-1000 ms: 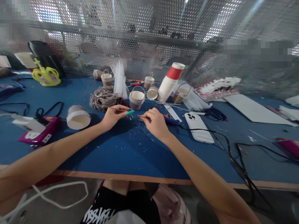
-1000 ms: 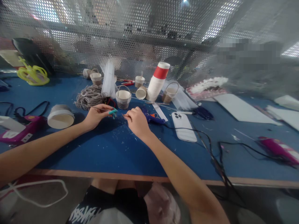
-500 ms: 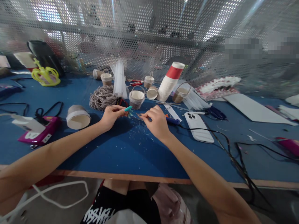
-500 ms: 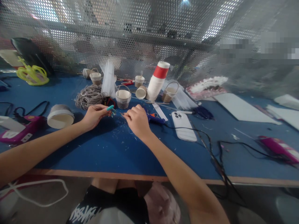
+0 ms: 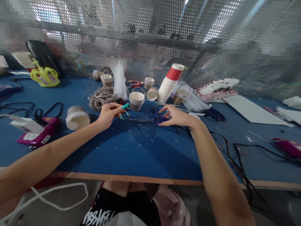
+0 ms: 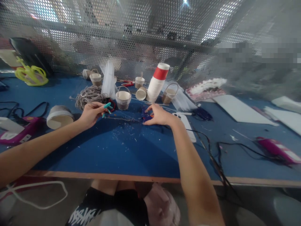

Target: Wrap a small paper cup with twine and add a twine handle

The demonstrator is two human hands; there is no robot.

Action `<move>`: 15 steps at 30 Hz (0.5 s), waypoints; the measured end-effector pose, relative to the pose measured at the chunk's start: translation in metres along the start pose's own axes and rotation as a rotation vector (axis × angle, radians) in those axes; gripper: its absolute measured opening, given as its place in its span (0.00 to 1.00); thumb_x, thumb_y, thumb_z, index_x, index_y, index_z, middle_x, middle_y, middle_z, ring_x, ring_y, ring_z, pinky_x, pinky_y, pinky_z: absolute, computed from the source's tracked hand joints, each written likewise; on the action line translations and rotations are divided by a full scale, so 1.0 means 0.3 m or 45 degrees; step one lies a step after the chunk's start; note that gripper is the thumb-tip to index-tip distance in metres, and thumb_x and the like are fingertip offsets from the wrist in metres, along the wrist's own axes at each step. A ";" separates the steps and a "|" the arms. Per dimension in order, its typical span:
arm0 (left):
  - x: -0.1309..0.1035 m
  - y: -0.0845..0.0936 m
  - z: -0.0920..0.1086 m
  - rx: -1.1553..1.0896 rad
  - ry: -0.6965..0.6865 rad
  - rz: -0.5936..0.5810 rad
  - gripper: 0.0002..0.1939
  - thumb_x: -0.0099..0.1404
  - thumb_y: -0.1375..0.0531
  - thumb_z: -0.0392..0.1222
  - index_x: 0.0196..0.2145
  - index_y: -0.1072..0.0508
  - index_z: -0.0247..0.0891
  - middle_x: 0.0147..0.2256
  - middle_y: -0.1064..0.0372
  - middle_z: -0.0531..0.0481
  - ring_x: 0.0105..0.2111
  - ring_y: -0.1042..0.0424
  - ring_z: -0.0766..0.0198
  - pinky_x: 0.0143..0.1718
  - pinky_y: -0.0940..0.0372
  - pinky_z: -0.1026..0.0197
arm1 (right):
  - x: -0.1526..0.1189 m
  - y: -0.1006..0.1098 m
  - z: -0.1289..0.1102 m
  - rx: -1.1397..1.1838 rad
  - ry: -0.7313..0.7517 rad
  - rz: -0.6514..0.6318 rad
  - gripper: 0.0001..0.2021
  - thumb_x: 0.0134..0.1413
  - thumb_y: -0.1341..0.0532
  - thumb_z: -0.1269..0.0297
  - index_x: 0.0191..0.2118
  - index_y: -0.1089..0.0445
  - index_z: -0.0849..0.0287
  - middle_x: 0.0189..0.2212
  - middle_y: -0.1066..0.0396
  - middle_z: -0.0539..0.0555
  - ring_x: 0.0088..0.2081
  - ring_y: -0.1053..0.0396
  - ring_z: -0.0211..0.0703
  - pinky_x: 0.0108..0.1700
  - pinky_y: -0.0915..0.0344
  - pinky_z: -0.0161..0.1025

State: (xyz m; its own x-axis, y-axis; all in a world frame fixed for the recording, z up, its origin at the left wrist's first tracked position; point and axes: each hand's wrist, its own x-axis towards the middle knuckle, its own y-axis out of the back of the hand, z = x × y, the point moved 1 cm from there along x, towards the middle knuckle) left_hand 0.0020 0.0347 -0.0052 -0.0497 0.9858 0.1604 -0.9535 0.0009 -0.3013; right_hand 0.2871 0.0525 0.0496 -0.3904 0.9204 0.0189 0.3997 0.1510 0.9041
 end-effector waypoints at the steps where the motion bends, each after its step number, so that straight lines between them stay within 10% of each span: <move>1: 0.000 0.000 -0.002 0.008 -0.004 -0.005 0.10 0.44 0.30 0.42 0.21 0.26 0.34 0.19 0.29 0.52 0.14 0.37 0.74 0.15 0.39 0.69 | -0.002 0.000 0.017 -0.045 0.019 -0.032 0.27 0.28 0.29 0.57 0.40 0.33 0.58 0.42 0.34 0.59 0.39 0.31 0.48 0.37 0.32 0.45; 15: -0.019 -0.016 0.024 -0.011 0.037 -0.048 0.11 0.41 0.29 0.43 0.17 0.27 0.35 0.17 0.30 0.52 0.09 0.44 0.77 0.07 0.52 0.71 | 0.016 -0.009 0.091 -0.165 -0.132 0.070 0.30 0.27 0.32 0.67 0.42 0.43 0.58 0.33 0.33 0.54 0.30 0.32 0.46 0.31 0.33 0.44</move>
State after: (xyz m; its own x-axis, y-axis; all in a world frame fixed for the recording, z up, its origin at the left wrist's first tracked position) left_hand 0.0049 0.0280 0.0021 -0.0054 0.9895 0.1447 -0.9520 0.0392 -0.3036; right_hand 0.3067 0.0664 0.0356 -0.2806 0.9593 0.0314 0.3051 0.0581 0.9505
